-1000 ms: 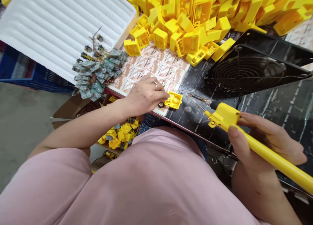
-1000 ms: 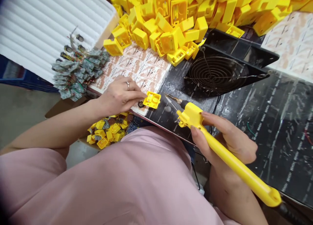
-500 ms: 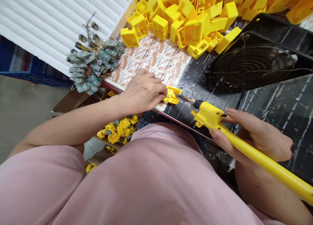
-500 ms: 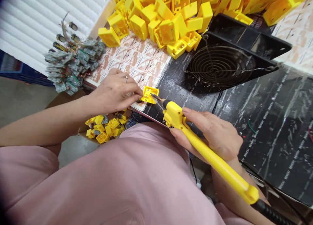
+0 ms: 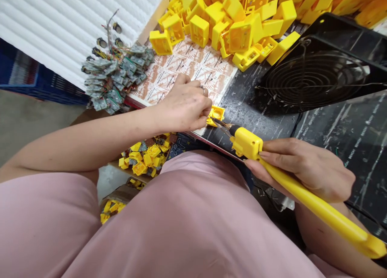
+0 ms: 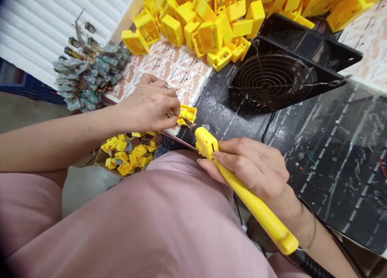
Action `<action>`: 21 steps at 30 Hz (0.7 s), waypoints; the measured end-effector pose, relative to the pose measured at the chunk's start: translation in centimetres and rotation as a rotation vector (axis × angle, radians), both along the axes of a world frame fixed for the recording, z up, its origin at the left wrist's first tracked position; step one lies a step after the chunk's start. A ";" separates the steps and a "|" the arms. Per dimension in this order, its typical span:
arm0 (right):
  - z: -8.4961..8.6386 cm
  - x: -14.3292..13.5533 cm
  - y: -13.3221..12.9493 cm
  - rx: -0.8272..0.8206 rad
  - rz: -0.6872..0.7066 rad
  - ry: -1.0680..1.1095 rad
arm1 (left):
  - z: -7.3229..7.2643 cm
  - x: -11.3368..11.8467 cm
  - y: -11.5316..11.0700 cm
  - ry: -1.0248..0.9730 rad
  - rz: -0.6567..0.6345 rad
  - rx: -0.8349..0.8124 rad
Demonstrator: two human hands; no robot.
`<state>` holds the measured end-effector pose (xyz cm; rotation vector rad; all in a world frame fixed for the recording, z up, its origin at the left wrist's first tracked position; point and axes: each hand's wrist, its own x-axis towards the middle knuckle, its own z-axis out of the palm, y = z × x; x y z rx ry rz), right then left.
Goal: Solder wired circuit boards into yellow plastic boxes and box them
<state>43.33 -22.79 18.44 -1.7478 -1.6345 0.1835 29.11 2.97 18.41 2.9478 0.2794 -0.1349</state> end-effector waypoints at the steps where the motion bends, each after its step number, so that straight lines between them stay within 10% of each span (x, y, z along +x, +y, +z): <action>1: 0.2 0.0 0.3 0.029 0.040 -0.035 | 0.1 0.2 0.1 0.000 -0.003 -0.013; 21: 2.3 0.9 2.7 0.203 0.265 -0.245 | -0.4 1.2 1.6 0.045 -0.058 -0.085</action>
